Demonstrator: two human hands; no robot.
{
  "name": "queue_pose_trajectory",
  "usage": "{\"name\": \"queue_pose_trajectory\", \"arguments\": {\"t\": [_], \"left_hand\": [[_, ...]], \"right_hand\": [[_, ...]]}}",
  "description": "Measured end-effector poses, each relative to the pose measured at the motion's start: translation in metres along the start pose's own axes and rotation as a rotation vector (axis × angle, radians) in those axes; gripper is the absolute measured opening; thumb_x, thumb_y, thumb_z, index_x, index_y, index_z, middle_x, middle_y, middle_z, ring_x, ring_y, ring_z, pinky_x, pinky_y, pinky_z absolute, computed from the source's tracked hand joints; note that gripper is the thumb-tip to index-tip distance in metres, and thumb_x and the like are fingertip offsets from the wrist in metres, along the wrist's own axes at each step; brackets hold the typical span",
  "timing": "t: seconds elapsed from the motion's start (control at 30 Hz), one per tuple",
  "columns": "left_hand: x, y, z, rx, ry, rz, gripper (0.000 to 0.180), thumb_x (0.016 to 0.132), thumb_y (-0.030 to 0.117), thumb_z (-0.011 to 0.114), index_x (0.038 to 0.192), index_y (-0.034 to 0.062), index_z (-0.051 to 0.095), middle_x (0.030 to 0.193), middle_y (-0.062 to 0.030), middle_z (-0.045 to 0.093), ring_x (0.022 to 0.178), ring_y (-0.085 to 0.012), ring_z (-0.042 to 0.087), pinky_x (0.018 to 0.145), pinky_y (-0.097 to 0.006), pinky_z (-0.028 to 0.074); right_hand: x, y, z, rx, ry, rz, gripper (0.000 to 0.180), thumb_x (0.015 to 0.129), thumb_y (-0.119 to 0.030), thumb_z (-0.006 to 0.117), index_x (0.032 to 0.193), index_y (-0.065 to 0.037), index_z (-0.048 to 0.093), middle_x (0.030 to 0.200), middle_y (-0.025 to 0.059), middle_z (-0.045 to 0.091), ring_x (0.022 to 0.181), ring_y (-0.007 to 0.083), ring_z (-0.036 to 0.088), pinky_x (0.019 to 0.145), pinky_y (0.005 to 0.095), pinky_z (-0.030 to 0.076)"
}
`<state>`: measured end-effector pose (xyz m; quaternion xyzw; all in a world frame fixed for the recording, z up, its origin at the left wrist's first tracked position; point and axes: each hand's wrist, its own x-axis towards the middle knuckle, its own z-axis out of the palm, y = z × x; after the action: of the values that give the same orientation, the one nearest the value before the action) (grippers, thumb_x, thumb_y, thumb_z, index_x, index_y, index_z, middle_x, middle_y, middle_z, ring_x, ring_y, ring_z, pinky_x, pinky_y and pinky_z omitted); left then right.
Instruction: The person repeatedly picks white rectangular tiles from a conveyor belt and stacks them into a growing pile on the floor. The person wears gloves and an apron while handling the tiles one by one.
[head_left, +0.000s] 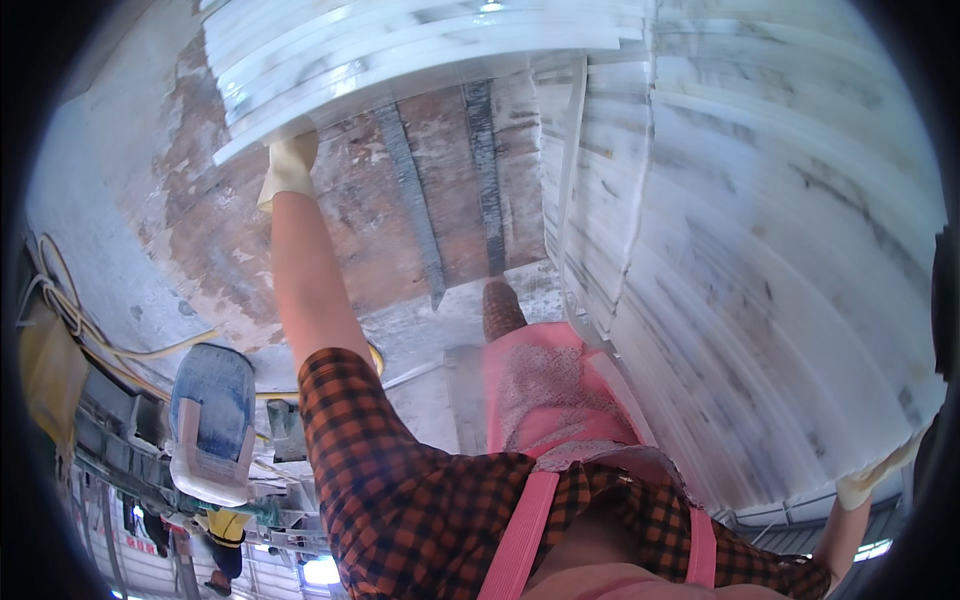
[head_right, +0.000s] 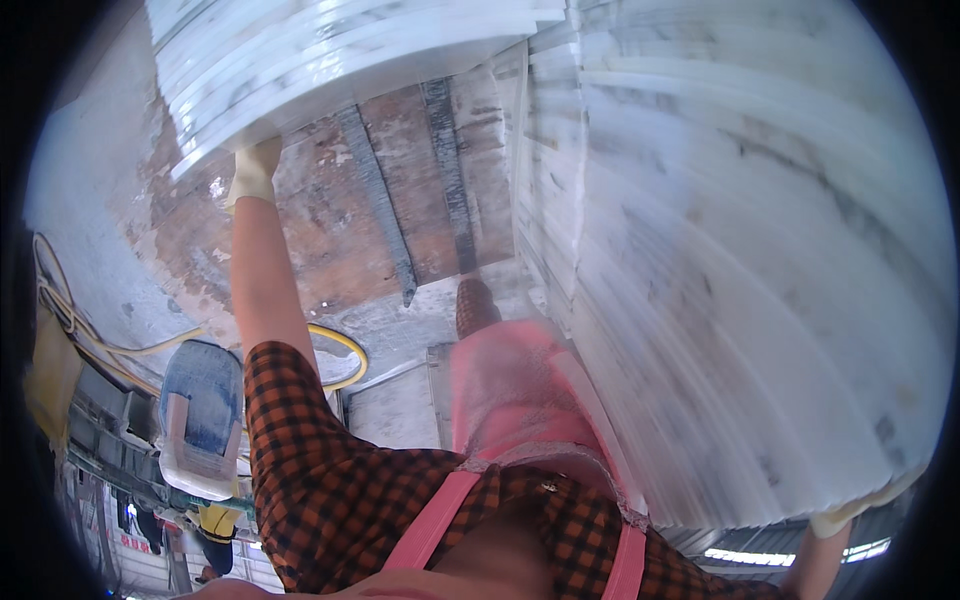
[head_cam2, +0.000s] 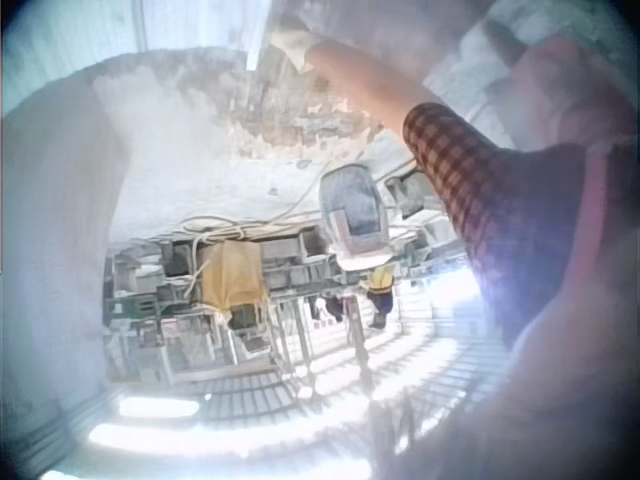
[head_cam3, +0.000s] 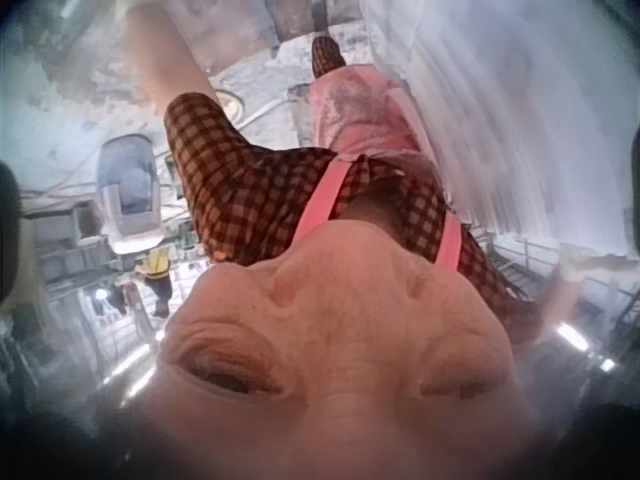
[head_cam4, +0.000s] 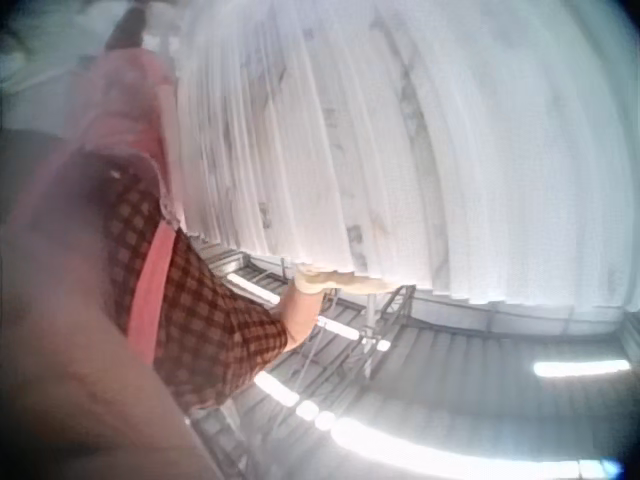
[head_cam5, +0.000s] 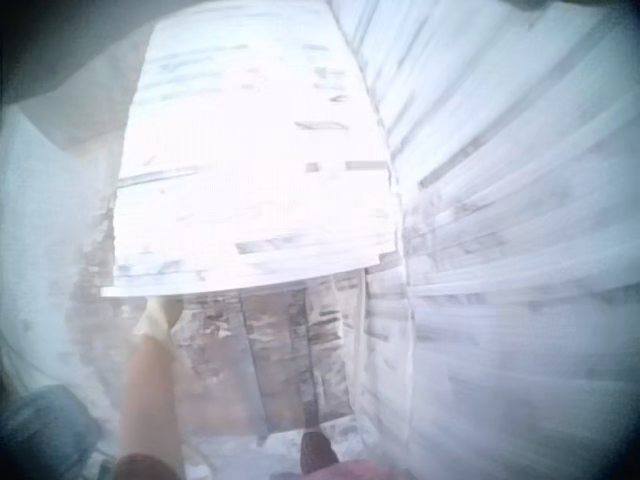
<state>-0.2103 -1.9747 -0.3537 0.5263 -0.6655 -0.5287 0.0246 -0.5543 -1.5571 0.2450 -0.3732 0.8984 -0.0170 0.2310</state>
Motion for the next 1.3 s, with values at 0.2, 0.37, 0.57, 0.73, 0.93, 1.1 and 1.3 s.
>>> {"name": "queue_pose_trajectory", "arguments": {"t": [0.2,0.37,0.57,0.73,0.93,1.1,1.3], "left_hand": [[0.000,0.006,0.004,0.497,-0.079,0.517,0.029,0.095,0.011,0.051,0.123,0.0063,0.060,0.127,-0.0121,0.060,0.122,-0.0259,0.053,0.104,-0.036,0.042],[-0.028,0.059,0.013,0.787,0.013,0.667,0.037,0.099,0.024,0.051,0.132,0.0075,0.052,0.128,-0.0119,0.059,0.121,-0.0258,0.055,0.105,-0.038,0.044],[-0.023,0.079,0.016,0.593,-0.073,0.403,0.039,0.102,0.030,0.043,0.131,0.0054,0.052,0.129,-0.0137,0.058,0.120,-0.0261,0.054,0.106,-0.038,0.041],[-0.063,0.127,-0.004,0.052,0.024,-0.079,0.043,0.104,0.035,0.037,0.129,0.0036,0.051,0.129,-0.0152,0.057,0.120,-0.0263,0.053,0.107,-0.037,0.039],[-0.148,0.228,-0.036,-0.825,0.249,-0.102,0.057,0.103,0.040,0.041,0.135,-0.0067,0.045,0.140,-0.0237,0.048,0.134,-0.0295,0.045,0.117,-0.037,0.028],[-0.172,0.290,-0.045,-0.361,0.131,0.079,0.072,0.096,0.042,0.056,0.143,-0.0089,0.037,0.144,-0.0252,0.044,0.132,-0.0308,0.045,0.112,-0.037,0.031],[-0.180,0.320,-0.027,-0.456,0.255,-0.204,0.077,0.093,0.051,0.058,0.142,-0.0063,0.040,0.141,-0.0219,0.048,0.131,-0.0294,0.046,0.110,-0.039,0.033]], "right_hand": [[0.002,-0.010,-0.008,-0.028,-0.016,0.064,0.054,0.103,-0.018,0.036,0.150,0.005,0.024,0.156,0.0194,0.026,0.144,0.0296,0.028,0.117,0.0390,0.021],[0.002,-0.016,-0.008,-0.028,-0.016,0.089,0.055,0.103,-0.019,0.035,0.151,0.005,0.022,0.157,0.0193,0.026,0.144,0.0295,0.028,0.116,0.0391,0.022],[0.004,-0.020,-0.013,-0.025,0.000,0.067,0.056,0.103,-0.020,0.034,0.151,0.005,0.020,0.157,0.0192,0.024,0.144,0.0295,0.028,0.116,0.0392,0.022],[0.003,-0.042,-0.012,0.015,0.056,-0.017,0.056,0.104,-0.020,0.033,0.152,0.004,0.018,0.157,0.0190,0.023,0.143,0.0295,0.029,0.115,0.0393,0.023],[-0.001,-0.059,-0.016,0.027,0.058,-0.119,0.056,0.105,-0.024,0.031,0.152,0.004,0.018,0.158,0.0192,0.021,0.146,0.0300,0.024,0.117,0.0398,0.018],[0.002,-0.058,-0.020,0.052,0.059,-0.243,0.055,0.105,-0.024,0.033,0.151,0.005,0.022,0.158,0.0196,0.024,0.147,0.0306,0.022,0.119,0.0405,0.014],[-0.005,-0.049,-0.031,-0.032,0.041,-0.228,0.054,0.102,-0.018,0.039,0.148,0.007,0.029,0.156,0.0217,0.027,0.147,0.0347,0.023,0.119,0.0435,0.014]]}}
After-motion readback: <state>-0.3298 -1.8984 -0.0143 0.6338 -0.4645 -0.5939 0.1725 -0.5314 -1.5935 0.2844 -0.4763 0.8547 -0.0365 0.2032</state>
